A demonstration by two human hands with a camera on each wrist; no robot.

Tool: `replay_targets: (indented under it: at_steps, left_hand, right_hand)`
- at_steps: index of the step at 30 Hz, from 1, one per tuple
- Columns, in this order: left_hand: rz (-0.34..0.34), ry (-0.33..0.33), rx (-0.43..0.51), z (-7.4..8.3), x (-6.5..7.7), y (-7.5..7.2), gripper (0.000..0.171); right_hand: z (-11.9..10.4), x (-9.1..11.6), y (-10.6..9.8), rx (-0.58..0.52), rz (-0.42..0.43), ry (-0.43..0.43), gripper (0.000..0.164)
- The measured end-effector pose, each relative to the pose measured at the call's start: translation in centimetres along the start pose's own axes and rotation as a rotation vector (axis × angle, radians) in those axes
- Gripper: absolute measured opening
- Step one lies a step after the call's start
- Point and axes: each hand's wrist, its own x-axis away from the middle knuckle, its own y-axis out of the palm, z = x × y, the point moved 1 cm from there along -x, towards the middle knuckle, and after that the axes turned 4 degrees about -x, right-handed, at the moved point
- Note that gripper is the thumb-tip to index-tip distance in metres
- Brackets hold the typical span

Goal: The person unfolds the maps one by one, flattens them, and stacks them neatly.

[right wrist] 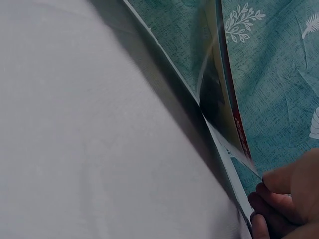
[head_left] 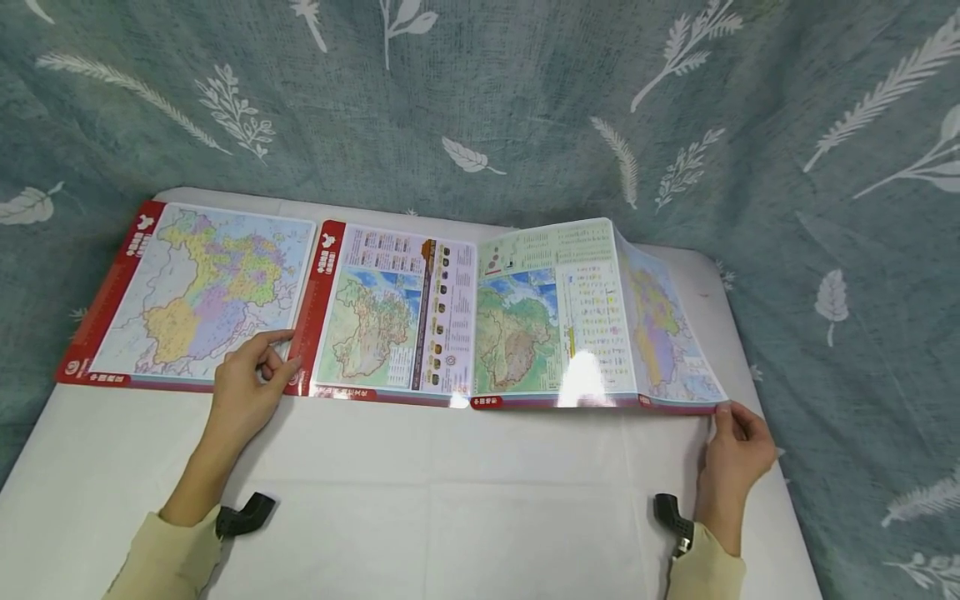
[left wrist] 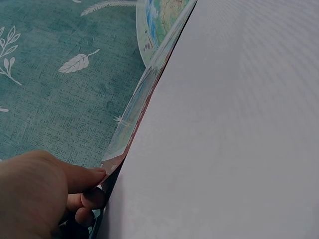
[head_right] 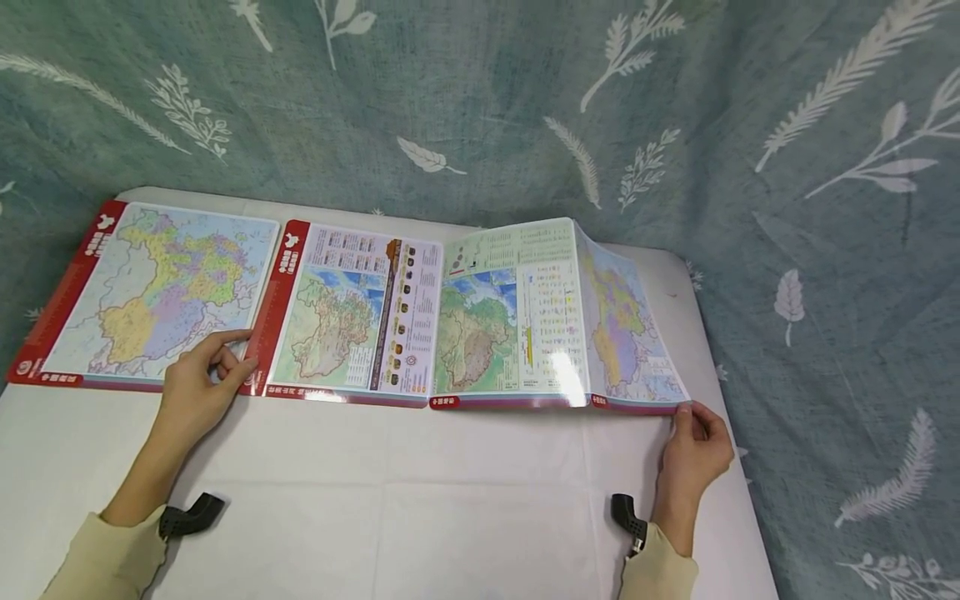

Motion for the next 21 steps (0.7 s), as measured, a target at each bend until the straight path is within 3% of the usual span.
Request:
replay_targets:
  at_steps: [10,21]
  left_hand:
    - [-0.003,0.001,-0.005,0.18,0.13,-0.08,0.038]
    - [0.006,0.012,0.003,0.15,0.06,0.10,0.036]
  right_hand:
    - [0.21,-0.34,-0.52,-0.086,0.077,0.044,0.017]
    - [0.21,-0.66,-0.76,-0.148,0.089,0.011,0.026]
